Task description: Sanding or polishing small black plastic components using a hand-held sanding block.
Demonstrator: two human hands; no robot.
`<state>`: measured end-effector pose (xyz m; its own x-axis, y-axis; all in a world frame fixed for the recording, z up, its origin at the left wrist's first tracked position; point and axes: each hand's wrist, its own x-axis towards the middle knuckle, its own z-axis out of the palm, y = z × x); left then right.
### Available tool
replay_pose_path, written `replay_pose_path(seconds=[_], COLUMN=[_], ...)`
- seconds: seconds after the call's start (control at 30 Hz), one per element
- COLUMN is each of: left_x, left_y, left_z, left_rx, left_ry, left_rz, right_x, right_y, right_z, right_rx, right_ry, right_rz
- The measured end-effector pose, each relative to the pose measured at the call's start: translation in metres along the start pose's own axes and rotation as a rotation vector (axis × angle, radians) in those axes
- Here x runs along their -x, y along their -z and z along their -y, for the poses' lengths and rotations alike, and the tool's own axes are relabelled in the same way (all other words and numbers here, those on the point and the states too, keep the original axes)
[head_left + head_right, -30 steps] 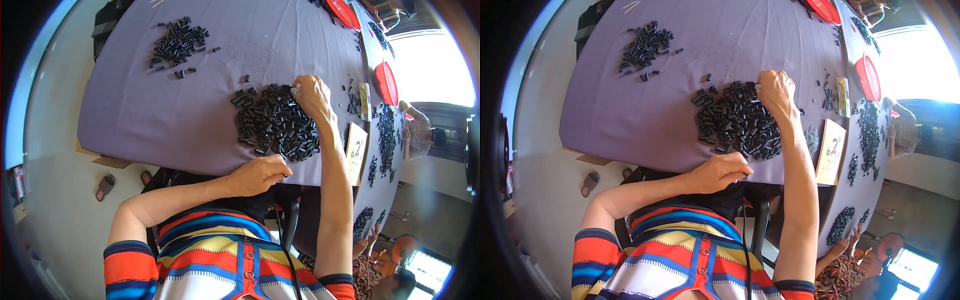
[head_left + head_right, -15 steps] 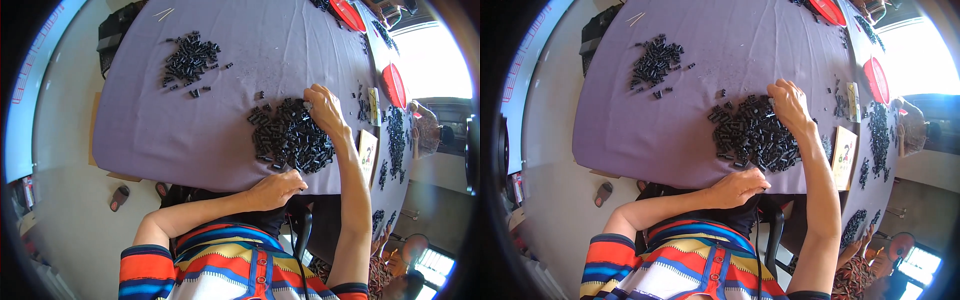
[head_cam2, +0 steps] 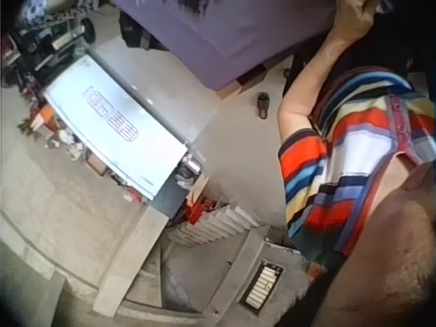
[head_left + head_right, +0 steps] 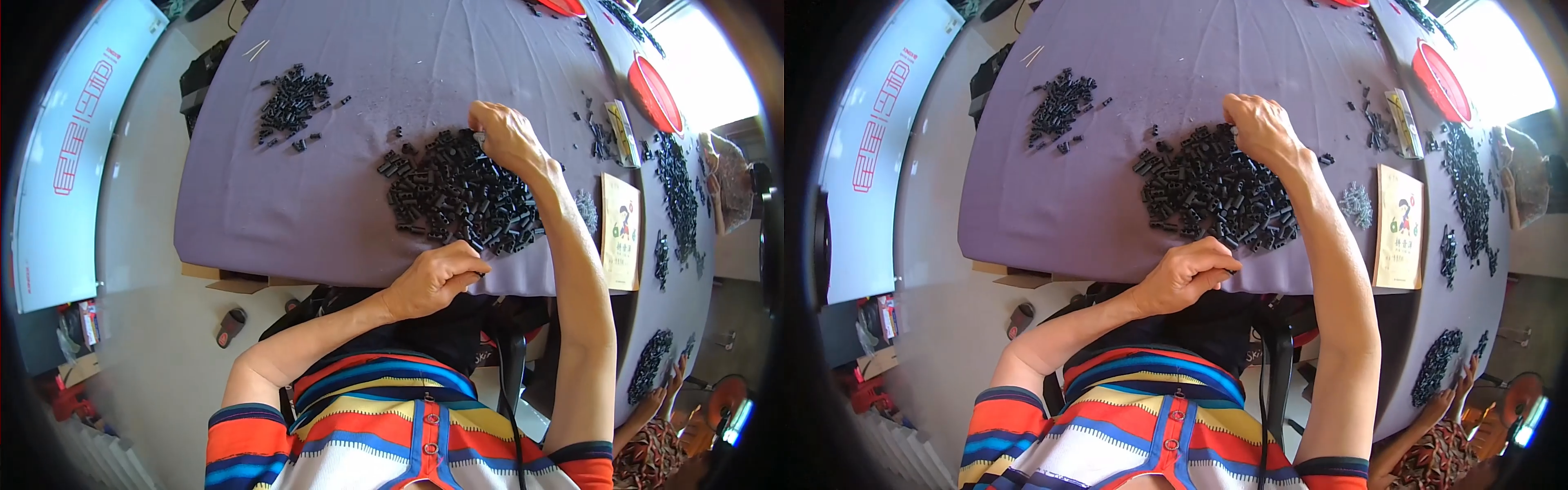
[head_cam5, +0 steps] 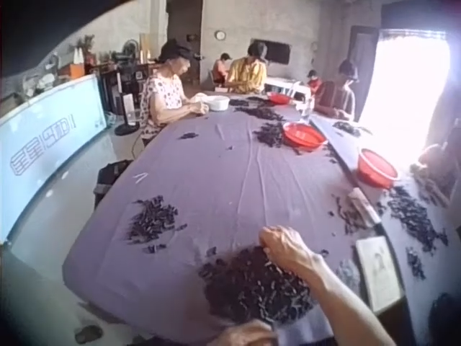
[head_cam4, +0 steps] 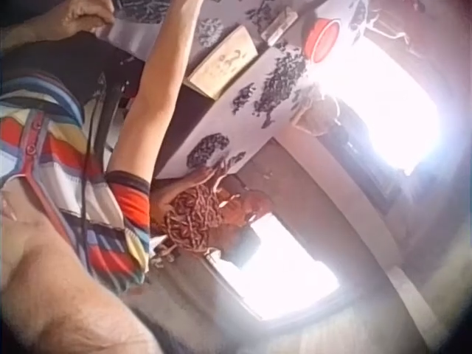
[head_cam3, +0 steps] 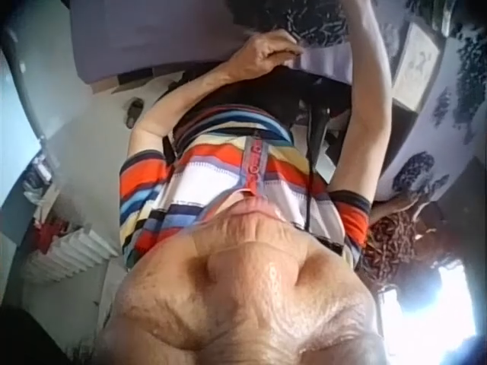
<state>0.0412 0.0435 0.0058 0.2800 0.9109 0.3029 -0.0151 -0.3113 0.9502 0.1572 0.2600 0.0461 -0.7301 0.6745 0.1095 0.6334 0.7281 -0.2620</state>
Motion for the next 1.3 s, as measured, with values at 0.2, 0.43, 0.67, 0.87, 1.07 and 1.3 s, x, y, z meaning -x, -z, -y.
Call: replay_pose_path(seconds=[0.2, 0.43, 0.67, 0.87, 1.07, 1.3], left_x=[0.001, 0.006, 0.004, 0.0, 0.004, 0.007], left_y=[-0.001, -0.003, 0.007, -0.001, -0.001, -0.001], left_z=[-0.004, -0.003, -0.005, -0.016, -0.016, -0.018], left_rx=[0.012, 0.21, 0.425, 0.421, 0.358, 0.246], left_ry=[0.075, 0.196, 0.194, 0.223, 0.245, 0.193], left_rz=[-0.01, -0.13, -0.322, -0.321, -0.308, -0.276], right_x=[0.007, 0.044, 0.135, 0.159, 0.165, 0.17], right_y=[-0.008, 0.013, 0.018, 0.0, -0.01, -0.012], right_z=[-0.003, 0.023, 0.089, 0.112, 0.113, 0.113], right_rx=[-0.049, -0.384, -1.063, -1.207, -1.028, -0.781], right_ry=[-0.011, -0.152, -0.307, -0.359, -0.323, -0.208], right_rz=[-0.111, -0.272, -0.384, -0.423, -0.434, -0.475])
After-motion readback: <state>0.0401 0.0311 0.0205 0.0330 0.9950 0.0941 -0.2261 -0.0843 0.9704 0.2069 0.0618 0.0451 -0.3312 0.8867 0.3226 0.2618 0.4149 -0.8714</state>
